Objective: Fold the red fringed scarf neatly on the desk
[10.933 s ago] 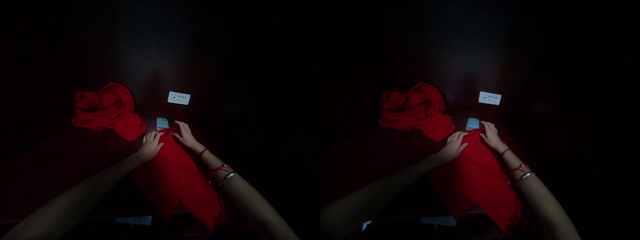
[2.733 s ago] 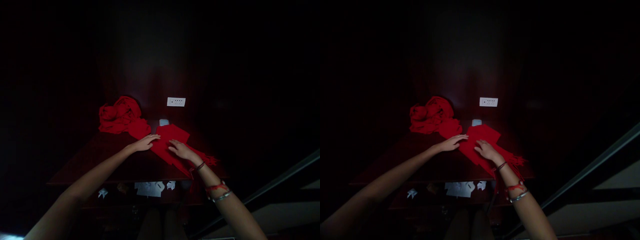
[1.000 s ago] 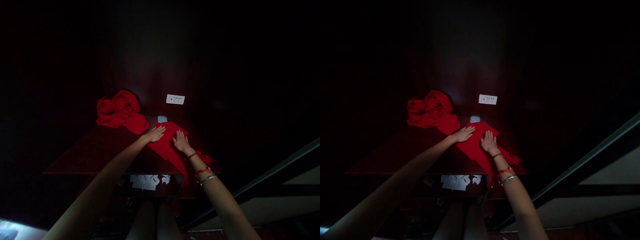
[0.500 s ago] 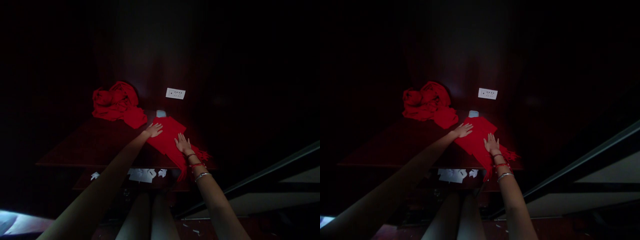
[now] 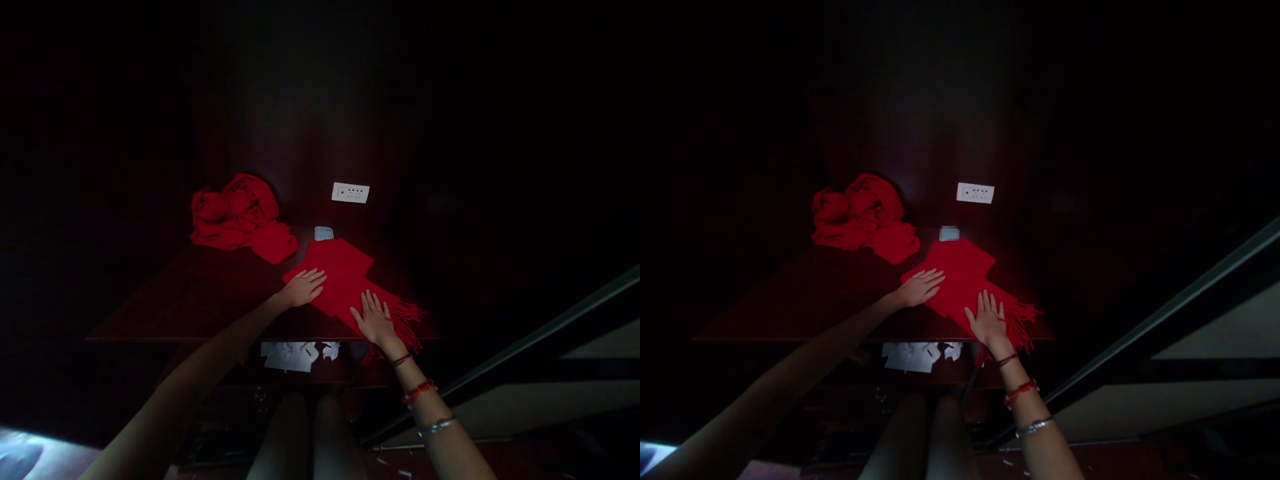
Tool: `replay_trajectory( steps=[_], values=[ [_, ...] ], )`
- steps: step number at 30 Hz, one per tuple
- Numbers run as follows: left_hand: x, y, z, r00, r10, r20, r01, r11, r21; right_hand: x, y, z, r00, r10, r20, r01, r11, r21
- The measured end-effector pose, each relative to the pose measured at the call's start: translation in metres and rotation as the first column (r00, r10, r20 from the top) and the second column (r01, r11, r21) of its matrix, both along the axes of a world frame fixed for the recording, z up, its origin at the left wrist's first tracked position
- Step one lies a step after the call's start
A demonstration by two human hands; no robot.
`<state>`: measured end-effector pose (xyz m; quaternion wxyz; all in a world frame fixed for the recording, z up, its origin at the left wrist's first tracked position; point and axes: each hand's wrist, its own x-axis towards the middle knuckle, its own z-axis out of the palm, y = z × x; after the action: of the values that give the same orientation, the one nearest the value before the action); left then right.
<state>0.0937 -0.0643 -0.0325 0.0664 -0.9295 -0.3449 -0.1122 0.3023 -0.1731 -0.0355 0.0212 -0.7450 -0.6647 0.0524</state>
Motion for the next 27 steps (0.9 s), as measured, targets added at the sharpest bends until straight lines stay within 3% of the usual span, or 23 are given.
replay_trajectory(
  steps=[4,7,9,11,14,17,20,24,27],
  values=[
    [0.001,0.012,0.022,0.999,0.014,-0.045,-0.018,0.997,-0.069,0.023,0.011,0.026,1.0,0.007,-0.023,-0.007,1.0,0.004],
    [0.023,0.032,0.045,0.999,0.032,-0.023,-0.034,0.997,-0.074,0.02,0.052,0.056,0.995,0.096,-0.036,-0.088,0.979,0.181],
    [0.043,0.047,0.052,0.997,0.072,-0.006,-0.073,0.993,-0.094,0.012,0.087,0.066,0.99,0.141,-0.027,-0.132,0.968,0.215],
    [0.06,0.061,0.05,0.992,0.124,-0.006,-0.124,0.984,-0.124,0.006,0.119,0.064,0.986,0.166,-0.023,-0.161,0.976,0.148],
    [0.072,0.073,0.03,0.982,0.19,-0.01,-0.19,0.972,-0.138,0.006,0.149,0.044,0.977,0.215,-0.003,-0.215,0.976,0.026],
    [0.07,0.076,0.007,0.971,0.239,0.012,-0.236,0.965,-0.115,0.024,0.161,0.02,0.966,0.257,-0.02,-0.257,0.966,-0.024],
    [0.067,0.076,-0.003,0.965,0.261,0.028,-0.257,0.961,-0.096,0.051,0.163,0.006,0.978,0.207,-0.003,-0.207,0.978,-0.013],
    [0.07,0.072,0.002,0.949,0.298,0.104,-0.294,0.954,-0.054,0.072,0.167,0.014,0.992,0.116,0.045,-0.115,0.993,-0.015],
    [0.069,0.069,0.009,0.854,0.458,0.247,-0.479,0.877,0.031,0.059,0.179,0.034,0.967,0.252,0.032,-0.254,0.963,0.092]
  ],
)
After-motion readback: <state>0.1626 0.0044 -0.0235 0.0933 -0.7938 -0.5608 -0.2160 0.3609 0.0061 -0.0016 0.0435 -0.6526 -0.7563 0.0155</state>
